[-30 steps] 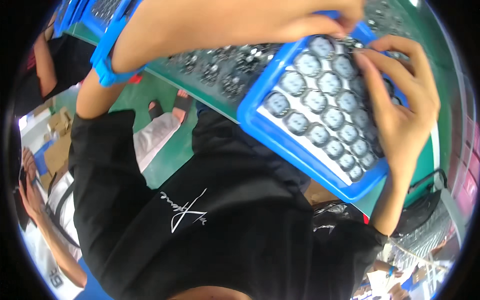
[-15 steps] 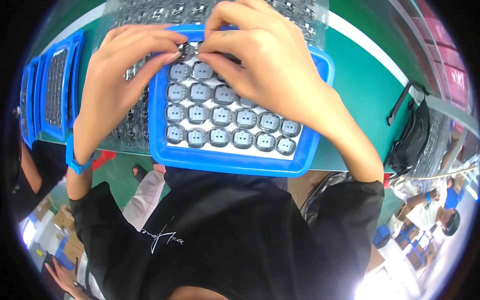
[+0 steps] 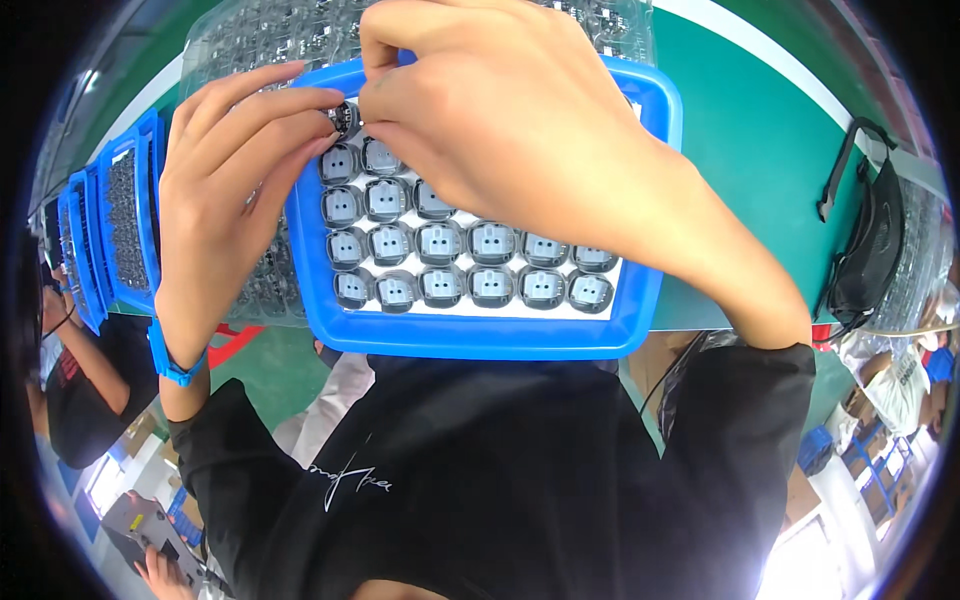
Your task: Arranging small electronic components into a grid sorting tray at an assembly station.
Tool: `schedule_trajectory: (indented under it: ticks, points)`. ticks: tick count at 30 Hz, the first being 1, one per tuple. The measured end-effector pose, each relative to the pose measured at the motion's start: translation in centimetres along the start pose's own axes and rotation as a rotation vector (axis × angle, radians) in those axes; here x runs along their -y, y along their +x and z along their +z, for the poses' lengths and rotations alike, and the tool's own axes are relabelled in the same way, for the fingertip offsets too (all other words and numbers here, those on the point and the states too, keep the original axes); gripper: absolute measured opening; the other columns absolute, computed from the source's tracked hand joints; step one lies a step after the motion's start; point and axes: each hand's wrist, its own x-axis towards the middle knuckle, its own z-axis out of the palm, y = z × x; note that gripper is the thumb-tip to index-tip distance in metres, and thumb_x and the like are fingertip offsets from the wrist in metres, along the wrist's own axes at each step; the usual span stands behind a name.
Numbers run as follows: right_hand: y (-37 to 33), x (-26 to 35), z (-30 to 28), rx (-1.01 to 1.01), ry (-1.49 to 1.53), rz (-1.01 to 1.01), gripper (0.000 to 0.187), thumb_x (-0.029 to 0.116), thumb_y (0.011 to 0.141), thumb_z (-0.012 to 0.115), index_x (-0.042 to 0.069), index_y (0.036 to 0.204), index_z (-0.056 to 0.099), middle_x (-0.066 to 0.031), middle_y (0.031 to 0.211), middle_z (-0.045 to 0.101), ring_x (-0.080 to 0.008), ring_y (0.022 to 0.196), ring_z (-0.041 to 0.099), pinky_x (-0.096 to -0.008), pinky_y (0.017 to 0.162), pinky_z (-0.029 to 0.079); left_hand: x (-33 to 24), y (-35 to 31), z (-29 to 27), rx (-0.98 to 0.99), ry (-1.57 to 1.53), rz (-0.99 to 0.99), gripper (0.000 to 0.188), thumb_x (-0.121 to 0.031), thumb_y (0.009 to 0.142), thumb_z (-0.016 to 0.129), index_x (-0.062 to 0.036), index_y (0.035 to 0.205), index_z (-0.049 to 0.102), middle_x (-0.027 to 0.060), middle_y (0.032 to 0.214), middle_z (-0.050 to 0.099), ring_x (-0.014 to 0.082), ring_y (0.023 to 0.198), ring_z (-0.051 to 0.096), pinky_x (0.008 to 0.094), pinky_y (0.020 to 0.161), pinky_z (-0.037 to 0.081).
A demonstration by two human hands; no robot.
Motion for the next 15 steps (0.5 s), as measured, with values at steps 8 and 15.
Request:
schedule_trajectory:
  ticks: [8, 15]
  points:
    - [-1.5, -2.2, 0.9, -0.12, -0.384, -0.353, 0.016, 0.01, 0.083, 0.077, 0.003, 0.094, 0.068, -0.01, 0.1, 0.055, -0.0293, 0.095, 0.057, -0.0368, 0.074, 0.049, 0.5, 1.3, -0.3, 0.04, -0.25, -0.037, 0.022, -0.003, 0.081, 0.077, -0.0028, 0.103, 0.071, 0.0081, 0.109, 0.069, 0.0305, 0.112, 0.062, 0.0396, 0.097, 0.047]
    - [-2.6, 0.7, -6.0, 0.22, -0.107, 0.449, 0.03, 0.005, 0.085, 0.079, 0.005, 0.114, 0.074, -0.01, 0.114, 0.062, -0.0253, 0.106, 0.064, -0.0343, 0.092, 0.05, 0.5, -1.6, -1.0, -0.008, -0.66, -0.649, 0.033, -0.008, 0.1, 0.066, -0.0046, 0.133, 0.062, 0.0022, 0.09, 0.067, 0.0065, 0.069, 0.058, 0.0224, 0.061, 0.046]
